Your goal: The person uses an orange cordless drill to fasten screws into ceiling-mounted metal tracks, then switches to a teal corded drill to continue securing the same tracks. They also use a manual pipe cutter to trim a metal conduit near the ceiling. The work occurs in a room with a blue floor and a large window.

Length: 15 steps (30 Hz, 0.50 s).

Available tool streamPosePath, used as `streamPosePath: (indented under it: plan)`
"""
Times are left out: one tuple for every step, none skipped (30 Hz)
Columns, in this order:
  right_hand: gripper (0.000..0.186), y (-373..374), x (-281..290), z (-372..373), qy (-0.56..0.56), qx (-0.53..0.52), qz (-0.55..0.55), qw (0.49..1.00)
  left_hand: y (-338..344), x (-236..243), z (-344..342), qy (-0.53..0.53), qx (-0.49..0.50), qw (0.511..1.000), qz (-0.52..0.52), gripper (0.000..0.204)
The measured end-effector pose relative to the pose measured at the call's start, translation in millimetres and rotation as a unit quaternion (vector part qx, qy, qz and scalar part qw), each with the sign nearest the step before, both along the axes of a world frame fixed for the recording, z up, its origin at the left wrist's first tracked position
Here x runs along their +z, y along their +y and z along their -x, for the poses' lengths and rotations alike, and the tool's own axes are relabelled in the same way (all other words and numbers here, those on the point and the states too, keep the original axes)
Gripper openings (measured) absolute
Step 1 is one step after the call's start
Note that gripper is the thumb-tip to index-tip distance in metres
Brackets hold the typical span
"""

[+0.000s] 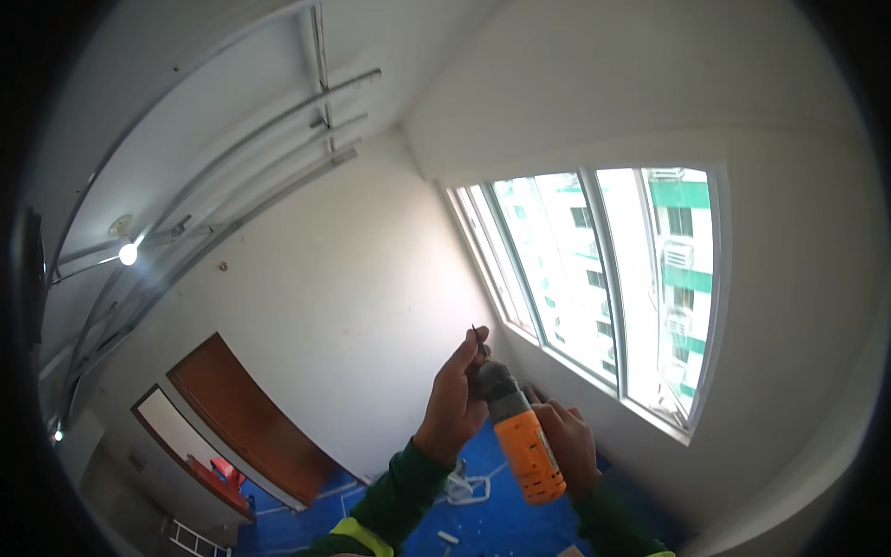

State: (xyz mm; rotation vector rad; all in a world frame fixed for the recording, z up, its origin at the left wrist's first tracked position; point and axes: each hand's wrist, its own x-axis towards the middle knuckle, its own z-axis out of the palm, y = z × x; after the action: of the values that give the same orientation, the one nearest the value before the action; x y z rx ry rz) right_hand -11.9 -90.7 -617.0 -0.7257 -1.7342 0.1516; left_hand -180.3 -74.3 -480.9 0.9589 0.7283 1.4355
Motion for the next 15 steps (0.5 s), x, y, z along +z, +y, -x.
streamPosePath:
  plan:
    - [0.033, 11, 11, 1, 0.001, -0.016, -0.027, 1.0, 0, 10, -2, 0.016, 0.006, 1.0, -0.022, 0.033]
    - [0.033, 23, 26, 7, 0.005, -0.026, -0.054, 0.998, 1, 25, 1, 0.034, 0.019, 0.998, -0.045, 0.033]
    - [0.033, 27, 33, 8, 0.003, -0.038, -0.07, 0.997, 9, 39, 1, 0.06, 0.03, 0.993, -0.102, 0.034]
    - [0.034, 47, 37, 10, 0.06, 0.029, -0.048, 0.997, 12, 61, 2, 0.108, 0.021, 0.983, -0.146, 0.035]
    - [0.035, 55, 57, 8, 0.091, 0.064, -0.058, 0.992, 13, 86, 5, 0.153, 0.01, 0.971, -0.181, 0.037]
    - [0.037, 62, 79, 8, 0.122, 0.104, -0.07, 0.985, 11, 112, 5, 0.212, 0.035, 0.951, -0.224, 0.037]
    - [0.038, 69, 101, 9, 0.149, 0.147, -0.082, 0.975, 8, 138, 5, 0.269, 0.06, 0.924, -0.265, 0.037]
    - [0.038, 73, 125, 10, 0.151, 0.15, -0.101, 0.972, 9, 163, 7, 0.295, 0.083, 0.907, -0.288, 0.035]
    - [0.038, 79, 150, 13, 0.153, 0.156, -0.12, 0.969, 10, 188, 11, 0.321, 0.105, 0.889, -0.309, 0.033]
    - [0.039, 80, 177, 8, 0.152, 0.145, -0.142, 0.967, 11, 218, 4, 0.337, 0.114, 0.876, -0.326, 0.033]
    - [0.038, 92, 205, 14, 0.176, 0.159, -0.203, 0.95, 8, 248, 1, 0.357, 0.132, 0.86, -0.339, 0.033]
    - [0.038, 104, 232, 18, 0.193, 0.163, -0.263, 0.931, 11, 277, -2, 0.381, 0.139, 0.839, -0.363, 0.036]
    - [0.036, 114, 256, 25, 0.201, 0.164, -0.251, 0.933, 12, 305, -3, 0.407, 0.152, 0.814, -0.386, 0.039]
    - [0.035, 131, 279, 25, 0.222, 0.211, -0.252, 0.918, 12, 332, -11, 0.433, 0.169, 0.792, -0.396, 0.039]
    - [0.036, 138, 304, 25, 0.217, 0.182, -0.318, 0.905, 13, 357, -14, 0.459, 0.192, 0.768, -0.402, 0.039]
